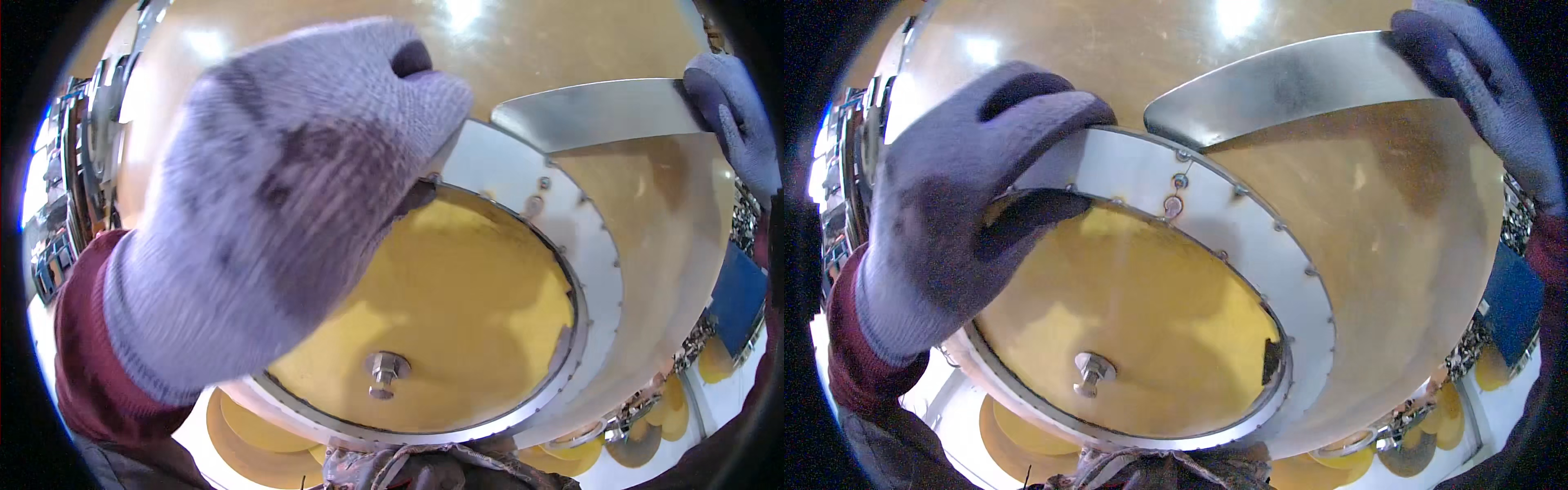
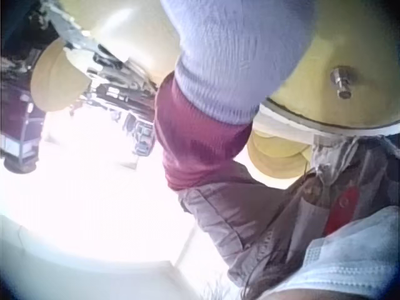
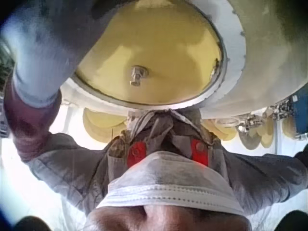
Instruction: The person uses a metal ruler and a circular cutter to cut a large yellow disc on a workbench. They repeatedly guide the cutter along the ruler to create straight cuts, then remove and stack the cut pieces. The person also places a cut ring onto a digital scale and handles other circular components nearby.
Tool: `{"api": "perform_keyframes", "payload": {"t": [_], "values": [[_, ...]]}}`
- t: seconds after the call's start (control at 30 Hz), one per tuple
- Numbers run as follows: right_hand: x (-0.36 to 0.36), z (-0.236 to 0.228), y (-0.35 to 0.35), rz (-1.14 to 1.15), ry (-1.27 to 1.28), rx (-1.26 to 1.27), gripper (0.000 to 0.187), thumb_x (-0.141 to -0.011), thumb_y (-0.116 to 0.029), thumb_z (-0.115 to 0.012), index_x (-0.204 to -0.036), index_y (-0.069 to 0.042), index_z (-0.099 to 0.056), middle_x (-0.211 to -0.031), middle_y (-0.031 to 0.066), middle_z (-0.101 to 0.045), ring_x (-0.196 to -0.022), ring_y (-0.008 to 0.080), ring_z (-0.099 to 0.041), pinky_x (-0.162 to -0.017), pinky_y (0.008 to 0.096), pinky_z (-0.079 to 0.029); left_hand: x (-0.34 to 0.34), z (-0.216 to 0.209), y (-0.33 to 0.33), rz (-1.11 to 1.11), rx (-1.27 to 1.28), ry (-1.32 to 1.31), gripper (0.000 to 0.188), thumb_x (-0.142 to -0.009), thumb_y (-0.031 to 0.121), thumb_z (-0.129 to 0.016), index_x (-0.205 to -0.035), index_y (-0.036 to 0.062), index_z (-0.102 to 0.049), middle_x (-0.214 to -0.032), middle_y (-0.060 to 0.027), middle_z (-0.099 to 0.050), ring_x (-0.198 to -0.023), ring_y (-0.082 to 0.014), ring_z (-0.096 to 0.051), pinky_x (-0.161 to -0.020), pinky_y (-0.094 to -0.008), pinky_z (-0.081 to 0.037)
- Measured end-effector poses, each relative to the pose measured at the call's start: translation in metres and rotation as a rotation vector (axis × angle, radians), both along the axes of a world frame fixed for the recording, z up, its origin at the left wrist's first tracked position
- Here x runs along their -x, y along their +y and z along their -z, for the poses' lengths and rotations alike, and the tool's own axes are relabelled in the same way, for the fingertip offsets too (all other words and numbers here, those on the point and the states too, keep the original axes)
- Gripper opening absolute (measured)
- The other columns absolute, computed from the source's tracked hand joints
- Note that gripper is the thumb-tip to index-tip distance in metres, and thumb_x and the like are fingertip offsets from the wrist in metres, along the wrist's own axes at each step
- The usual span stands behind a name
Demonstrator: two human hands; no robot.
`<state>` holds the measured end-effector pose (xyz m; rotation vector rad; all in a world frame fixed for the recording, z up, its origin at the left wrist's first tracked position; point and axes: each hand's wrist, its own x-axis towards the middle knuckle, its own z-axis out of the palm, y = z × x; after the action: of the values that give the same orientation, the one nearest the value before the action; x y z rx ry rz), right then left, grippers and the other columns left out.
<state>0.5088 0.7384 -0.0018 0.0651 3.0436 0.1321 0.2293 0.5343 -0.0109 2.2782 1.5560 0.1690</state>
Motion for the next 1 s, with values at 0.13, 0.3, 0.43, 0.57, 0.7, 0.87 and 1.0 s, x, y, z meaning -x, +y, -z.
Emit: {"api": "perform_keyframes", "payload": {"t": [0.13,0.3,0.43,0.57,0.7,0.87,1.0], "values": [[-0.015,-0.001,-0.008,0.058,0.144,-0.019,0.028,-0.084,-0.007,-0.060,-0.112,-0.003,-0.060,-0.102,0.0142,-0.061,-0.094,0.0328,-0.058,-0.085,0.0415,-0.045,0.005,-0.006,-0.004,-0.040,0.091,0.038,0.038,-0.064,0.009,-0.074,-0.099,0.0049,-0.059,-0.091,-0.0136,-0.057,-0.082,-0.0345,-0.059,-0.071,-0.0396,-0.048],[-0.007,-0.009,-0.027,0.066,0.244,-0.208,0.019,-0.084,-0.012,-0.063,-0.102,-0.007,-0.065,-0.094,0.0080,-0.063,-0.078,0.0262,-0.062,-0.070,0.0358,-0.048,0.002,-0.002,-0.003,-0.047,0.051,-0.091,0.036,-0.064,0.008,-0.074,-0.097,0.0053,-0.058,-0.088,-0.0123,-0.055,-0.080,-0.0339,-0.057,-0.071,-0.0392,-0.047],[0.000,-0.010,-0.024,0.019,0.189,-0.249,0.017,-0.085,-0.016,-0.063,-0.100,-0.009,-0.066,-0.092,0.0073,-0.062,-0.079,0.0245,-0.062,-0.069,0.0349,-0.048,0.001,-0.005,-0.001,-0.074,0.067,-0.060,0.038,-0.063,0.008,-0.074,-0.097,0.0057,-0.059,-0.087,-0.0116,-0.055,-0.081,-0.0333,-0.056,-0.070,-0.0391,-0.047],[0.012,0.002,-0.020,0.040,0.074,-0.183,0.022,-0.082,-0.012,-0.061,-0.103,-0.008,-0.064,-0.099,0.0099,-0.061,-0.089,0.0282,-0.059,-0.079,0.0382,-0.045,0.002,-0.002,-0.002,-0.089,0.043,-0.080,0.040,-0.061,0.008,-0.075,-0.098,0.0055,-0.060,-0.089,-0.0130,-0.056,-0.080,-0.0343,-0.058,-0.070,-0.0393,-0.048],[0.020,0.022,-0.015,0.058,-0.014,-0.062,0.029,-0.078,-0.006,-0.059,-0.106,-0.006,-0.062,-0.106,0.0125,-0.060,-0.102,0.0323,-0.054,-0.092,0.0422,-0.041,0.003,0.000,-0.002,-0.078,0.054,-0.077,0.044,-0.060,0.011,-0.077,-0.100,0.0046,-0.060,-0.092,-0.0150,-0.059,-0.081,-0.0358,-0.060,-0.070,-0.0401,-0.049],[0.009,0.037,-0.001,0.021,0.044,0.076,0.029,-0.077,-0.008,-0.062,-0.106,-0.007,-0.063,-0.105,0.0092,-0.062,-0.104,0.0293,-0.054,-0.095,0.0409,-0.039,-0.002,0.001,-0.005,-0.027,-0.045,-0.082,0.044,-0.063,0.013,-0.076,-0.103,0.0049,-0.060,-0.093,-0.0150,-0.059,-0.085,-0.0355,-0.060,-0.075,-0.0405,-0.049],[0.037,0.026,-0.024,0.052,0.156,0.035,0.018,-0.079,-0.014,-0.066,-0.095,-0.006,-0.064,-0.089,0.0088,-0.063,-0.088,0.0289,-0.058,-0.081,0.0387,-0.044,0.004,-0.013,-0.006,0.012,0.053,-0.062,0.042,-0.064,0.013,-0.076,-0.102,0.0048,-0.060,-0.094,-0.0141,-0.061,-0.088,-0.0352,-0.059,-0.078,-0.0402,-0.048]]}}
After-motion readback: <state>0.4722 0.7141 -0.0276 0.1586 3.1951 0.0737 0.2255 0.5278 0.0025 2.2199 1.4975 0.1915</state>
